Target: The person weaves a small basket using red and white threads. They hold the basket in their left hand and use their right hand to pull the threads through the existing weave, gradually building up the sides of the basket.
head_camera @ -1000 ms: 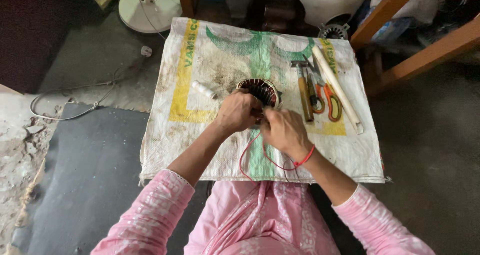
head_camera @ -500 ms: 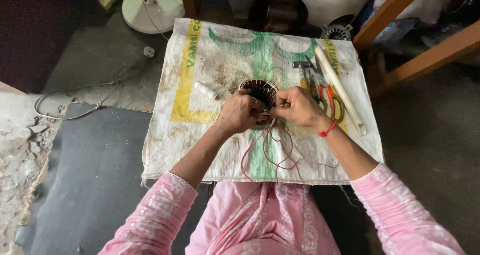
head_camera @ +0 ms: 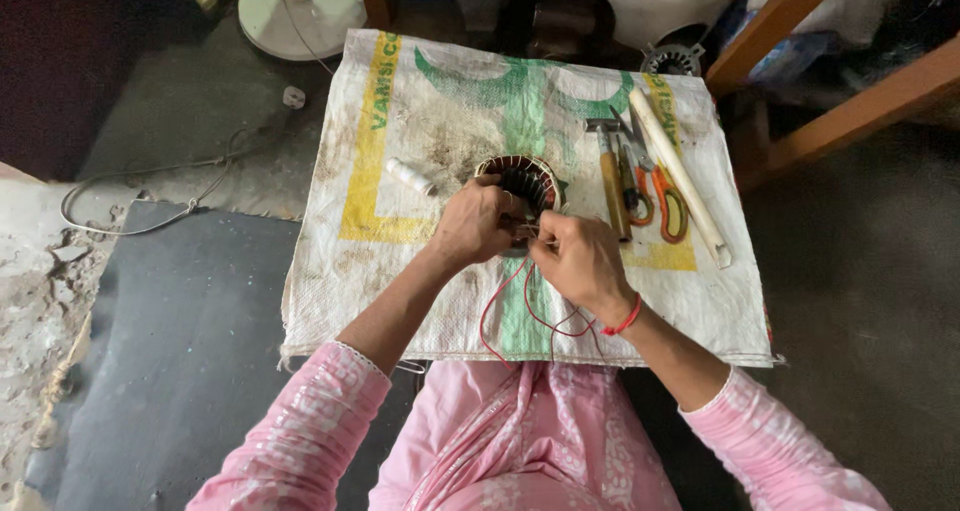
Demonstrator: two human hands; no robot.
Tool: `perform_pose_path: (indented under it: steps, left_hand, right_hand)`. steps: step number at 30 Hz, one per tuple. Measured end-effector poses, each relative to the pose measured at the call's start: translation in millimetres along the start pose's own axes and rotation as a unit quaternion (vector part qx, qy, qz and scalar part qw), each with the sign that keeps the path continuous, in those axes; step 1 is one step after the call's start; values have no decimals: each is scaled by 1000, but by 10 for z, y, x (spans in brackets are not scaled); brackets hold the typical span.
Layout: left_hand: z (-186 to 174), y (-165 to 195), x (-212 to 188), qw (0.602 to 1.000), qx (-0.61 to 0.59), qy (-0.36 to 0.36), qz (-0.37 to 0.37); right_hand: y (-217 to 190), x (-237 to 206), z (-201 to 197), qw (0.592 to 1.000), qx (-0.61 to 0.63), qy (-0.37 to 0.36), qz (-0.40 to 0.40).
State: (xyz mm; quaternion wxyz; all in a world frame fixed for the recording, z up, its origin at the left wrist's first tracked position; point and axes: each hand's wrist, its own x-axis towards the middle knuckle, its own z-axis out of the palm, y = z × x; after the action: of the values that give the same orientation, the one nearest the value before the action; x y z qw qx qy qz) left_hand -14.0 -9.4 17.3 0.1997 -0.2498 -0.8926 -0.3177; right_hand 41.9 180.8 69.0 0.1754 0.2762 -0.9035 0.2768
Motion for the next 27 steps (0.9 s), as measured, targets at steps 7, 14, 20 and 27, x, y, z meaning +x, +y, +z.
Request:
perform_pose_path:
  steps: [7,14,20,27]
  left_hand:
    - [47,-37,10,998,25,-52,-17]
    - [66,-115,-17,1000,7,-10,-1]
    - [24,-127,-6,1000,-21,-19,-14]
    - [19,-90,21,998,-44,-36,-1]
  right_hand:
    - [-79,-236,126,997,-11,64,-30]
    - [365,84,-13,995,99,-5,-9]
    - [626,266,33,980,178,-61,59]
    - [878,272,87,958,266,-75,71]
